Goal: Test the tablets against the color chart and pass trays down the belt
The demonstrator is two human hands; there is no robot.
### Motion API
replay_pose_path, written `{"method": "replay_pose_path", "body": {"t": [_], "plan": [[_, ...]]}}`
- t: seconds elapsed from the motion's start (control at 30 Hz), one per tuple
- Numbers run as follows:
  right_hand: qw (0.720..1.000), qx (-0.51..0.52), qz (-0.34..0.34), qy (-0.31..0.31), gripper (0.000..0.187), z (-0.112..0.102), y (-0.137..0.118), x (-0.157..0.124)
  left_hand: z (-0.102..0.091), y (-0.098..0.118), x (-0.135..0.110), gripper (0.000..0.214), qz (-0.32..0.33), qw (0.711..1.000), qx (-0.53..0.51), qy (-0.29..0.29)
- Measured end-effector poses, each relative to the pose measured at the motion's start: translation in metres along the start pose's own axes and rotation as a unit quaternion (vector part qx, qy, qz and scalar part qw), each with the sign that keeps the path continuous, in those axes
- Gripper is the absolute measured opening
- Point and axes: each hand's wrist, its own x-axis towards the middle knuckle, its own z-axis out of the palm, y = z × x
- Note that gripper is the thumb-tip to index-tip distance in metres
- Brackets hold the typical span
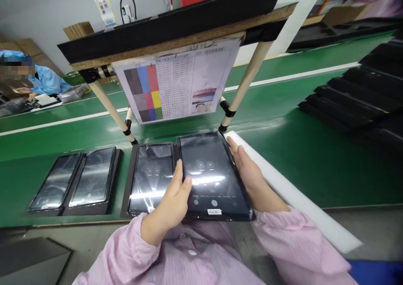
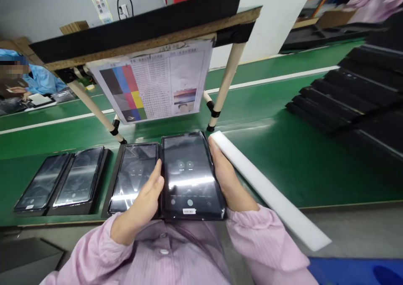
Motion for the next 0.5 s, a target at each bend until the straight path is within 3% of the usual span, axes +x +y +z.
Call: {"method": "replay_pose_path", "body": {"t": [0.07,0.13,0.2,0.27,0.33,0.4,0.5], "plan": [[0.997,-0.066,-0.008,0.045,0.081,-0.007,0.005,0.0,-0.012,0.002,-0.011,0.067,0.035,0.997,0.046,-0.05],[0.982,-0.168,-0.073,0.045,0.073,-0.013,-0.001,-0.004,-0.028,0.002,-0.024,0.06,0.069,0.991,0.099,-0.064],[0.952,-0.271,-0.138,-0.026,0.054,-0.014,-0.011,-0.013,-0.047,0.0,-0.033,0.05,0.106,0.98,0.164,-0.036],[0.905,-0.372,-0.171,-0.115,0.043,-0.01,-0.019,-0.023,-0.066,-0.006,-0.037,0.042,0.136,0.959,0.249,0.026],[0.853,-0.459,-0.183,-0.166,0.039,-0.003,-0.022,-0.032,-0.082,-0.012,-0.036,0.039,0.15,0.919,0.354,0.091],[0.822,-0.507,-0.194,-0.171,0.04,0.004,-0.021,-0.039,-0.092,-0.016,-0.031,0.038,0.151,0.866,0.457,0.135],[0.825,-0.502,-0.214,-0.144,0.046,0.007,-0.021,-0.046,-0.095,-0.016,-0.022,0.038,0.139,0.8,0.561,0.163]]}}
